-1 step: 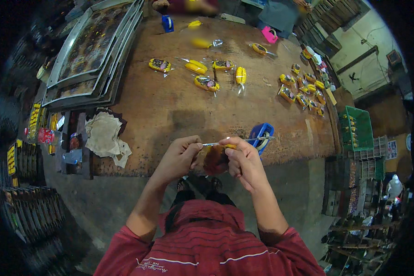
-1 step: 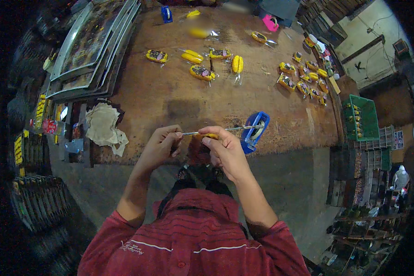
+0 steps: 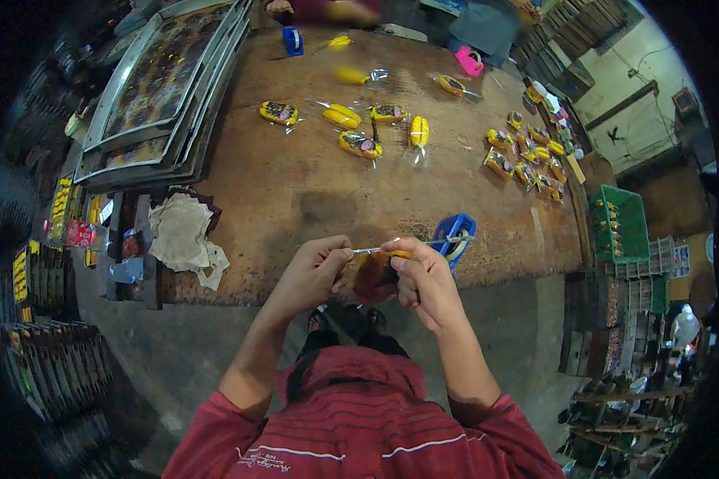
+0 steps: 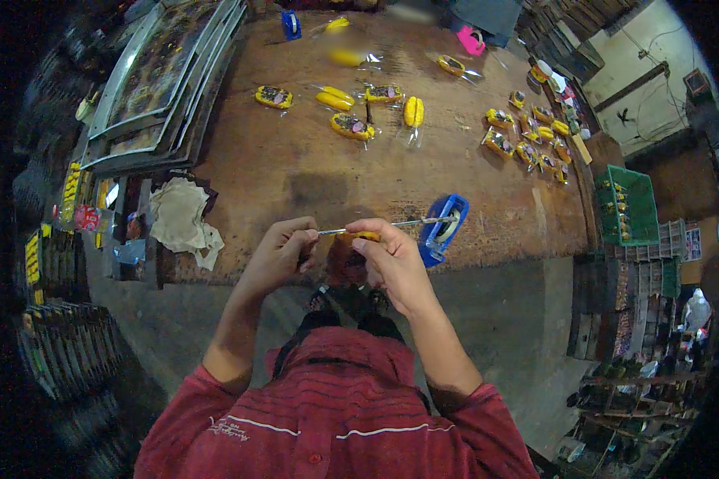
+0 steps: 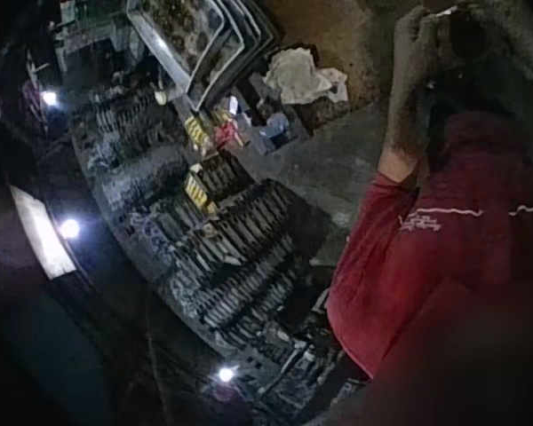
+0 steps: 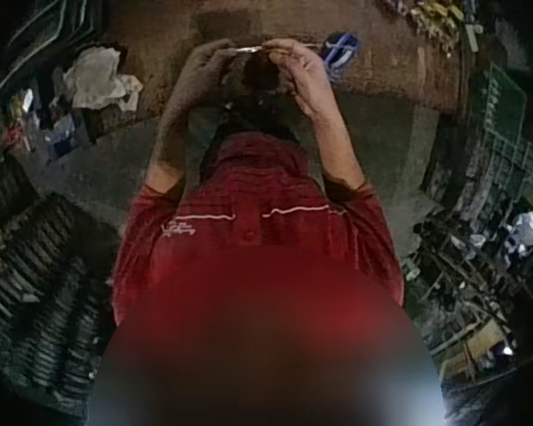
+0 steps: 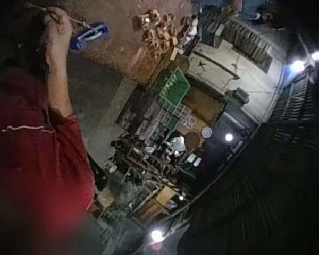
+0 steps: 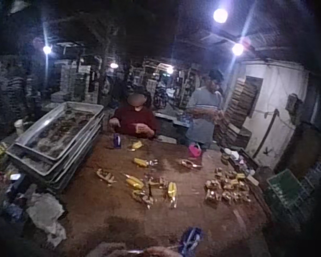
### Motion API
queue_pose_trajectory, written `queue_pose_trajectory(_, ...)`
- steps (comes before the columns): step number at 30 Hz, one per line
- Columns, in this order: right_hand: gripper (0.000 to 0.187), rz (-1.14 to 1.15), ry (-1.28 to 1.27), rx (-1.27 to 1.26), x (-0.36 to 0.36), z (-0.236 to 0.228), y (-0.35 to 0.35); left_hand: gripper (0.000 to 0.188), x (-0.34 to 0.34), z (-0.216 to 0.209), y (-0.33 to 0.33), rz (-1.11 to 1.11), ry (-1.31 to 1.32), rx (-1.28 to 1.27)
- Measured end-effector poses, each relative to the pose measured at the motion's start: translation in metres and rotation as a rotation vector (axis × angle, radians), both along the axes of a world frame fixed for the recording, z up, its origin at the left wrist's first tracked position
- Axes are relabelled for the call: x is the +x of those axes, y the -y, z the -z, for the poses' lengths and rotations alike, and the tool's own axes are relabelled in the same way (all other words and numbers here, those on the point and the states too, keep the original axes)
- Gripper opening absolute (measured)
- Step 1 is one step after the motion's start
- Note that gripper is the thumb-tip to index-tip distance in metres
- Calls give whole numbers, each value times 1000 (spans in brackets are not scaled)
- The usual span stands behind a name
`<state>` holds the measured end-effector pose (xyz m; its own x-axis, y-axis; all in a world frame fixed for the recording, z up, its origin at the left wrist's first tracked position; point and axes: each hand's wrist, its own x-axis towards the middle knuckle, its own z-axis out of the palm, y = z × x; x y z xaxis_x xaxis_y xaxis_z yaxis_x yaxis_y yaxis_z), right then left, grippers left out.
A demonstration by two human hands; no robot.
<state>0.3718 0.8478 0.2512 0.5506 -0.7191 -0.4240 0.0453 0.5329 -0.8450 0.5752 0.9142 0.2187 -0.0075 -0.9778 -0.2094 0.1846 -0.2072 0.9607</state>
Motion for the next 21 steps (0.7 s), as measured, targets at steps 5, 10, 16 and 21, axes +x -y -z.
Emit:
queue_pose_trajectory(5, 24, -20, -90, -105, -3, 7, 1, 27, -1, -2, -3, 43, 52, -12)
queue_pose_trajectory(10, 47, -156, -237, -231, -3, 4, 3, 25, 5, -5, -4, 115, 52, 56)
queue_pose_trajectory(16, 76, -103, -194, -396, -8, 3, -3, 26, 7, 3, 1, 7, -113, 99)
queue_pose_trajectory(21, 70, -168, -503, -1104, -20, 15, -18, 26, 12, 10, 2, -75, -108, 95)
